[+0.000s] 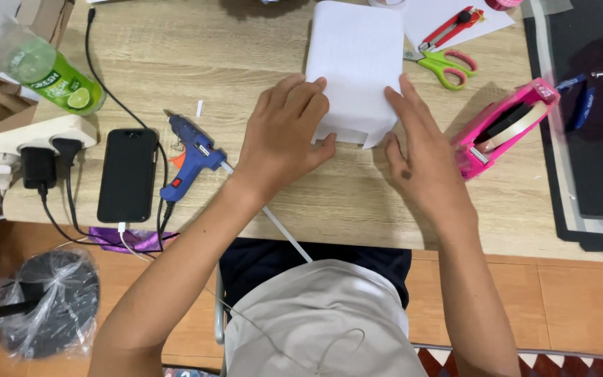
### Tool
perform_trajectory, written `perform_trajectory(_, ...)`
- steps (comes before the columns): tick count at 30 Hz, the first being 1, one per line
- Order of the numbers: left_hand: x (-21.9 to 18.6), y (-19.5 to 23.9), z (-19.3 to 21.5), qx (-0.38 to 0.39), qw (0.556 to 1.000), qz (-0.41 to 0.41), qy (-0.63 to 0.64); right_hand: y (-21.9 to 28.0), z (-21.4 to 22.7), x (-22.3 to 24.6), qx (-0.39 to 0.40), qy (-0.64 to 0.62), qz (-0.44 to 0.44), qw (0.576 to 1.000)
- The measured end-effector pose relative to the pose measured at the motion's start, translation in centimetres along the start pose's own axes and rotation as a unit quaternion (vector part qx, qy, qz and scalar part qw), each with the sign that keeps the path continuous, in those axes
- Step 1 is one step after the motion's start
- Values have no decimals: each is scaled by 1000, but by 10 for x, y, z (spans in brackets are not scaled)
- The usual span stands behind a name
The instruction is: The person folds a white paper sheet into a box shape and secures the edges with clear tape. They repeatedly fold flaps, align edges, and apply tape to hold the structure together, completing a small paper box.
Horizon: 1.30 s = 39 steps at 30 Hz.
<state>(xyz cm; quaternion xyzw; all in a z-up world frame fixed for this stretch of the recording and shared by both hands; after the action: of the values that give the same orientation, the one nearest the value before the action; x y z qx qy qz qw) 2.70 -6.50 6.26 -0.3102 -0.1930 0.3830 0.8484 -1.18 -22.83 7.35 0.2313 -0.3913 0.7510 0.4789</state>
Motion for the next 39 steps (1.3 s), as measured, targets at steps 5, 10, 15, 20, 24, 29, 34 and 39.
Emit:
perform_trajectory(5, -28, -22, -1, -61, 991, -58, -105, -2, -7, -13, -59, -18, -20, 998)
perform_trajectory(10, -50, -23, -22, -20, 996, -47, -74, -1, -10, -18, -66, -7, -45, 997)
perform_trajectory(15, -34, -23, -40, -16, 1000, -6, -1, 5, -8, -27, -103, -111, -101, 983)
perform_trajectory(20, -37, -22, -41, -19, 1000, -10, -4, 15, -9, -73, -166, -206, -134, 955)
perform_trajectory(24, -42, -21, -40, -41, 999, -22, -18, 19, -8, -81, -190, -187, -150, 952)
perform_trajectory(29, -52, -23, -28, -20, 999, -29, -41, 63, 15, -29, -228, -14, -73, 971)
perform_trajectory(34, -111, -46, -18, -69, 995, -37, 58, 114, 56, -52, -366, 49, -52, 928)
perform_trajectory(39, -152, -88, -95, 212, 928, 45, 304, 116, 56, -106, -371, -158, -89, 911)
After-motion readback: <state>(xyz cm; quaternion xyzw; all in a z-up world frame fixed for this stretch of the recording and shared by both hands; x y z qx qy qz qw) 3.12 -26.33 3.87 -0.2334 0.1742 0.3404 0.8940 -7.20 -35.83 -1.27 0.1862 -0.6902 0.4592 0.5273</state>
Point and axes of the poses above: each hand's wrist, its own y-axis away from the middle knuckle, its own z-axis out of the back of the hand, x = y × z, the point moved 8 cm from there along -y, towards the middle knuckle, and after that the axes turned 14 degrees about -y, right-handed, at the moved point
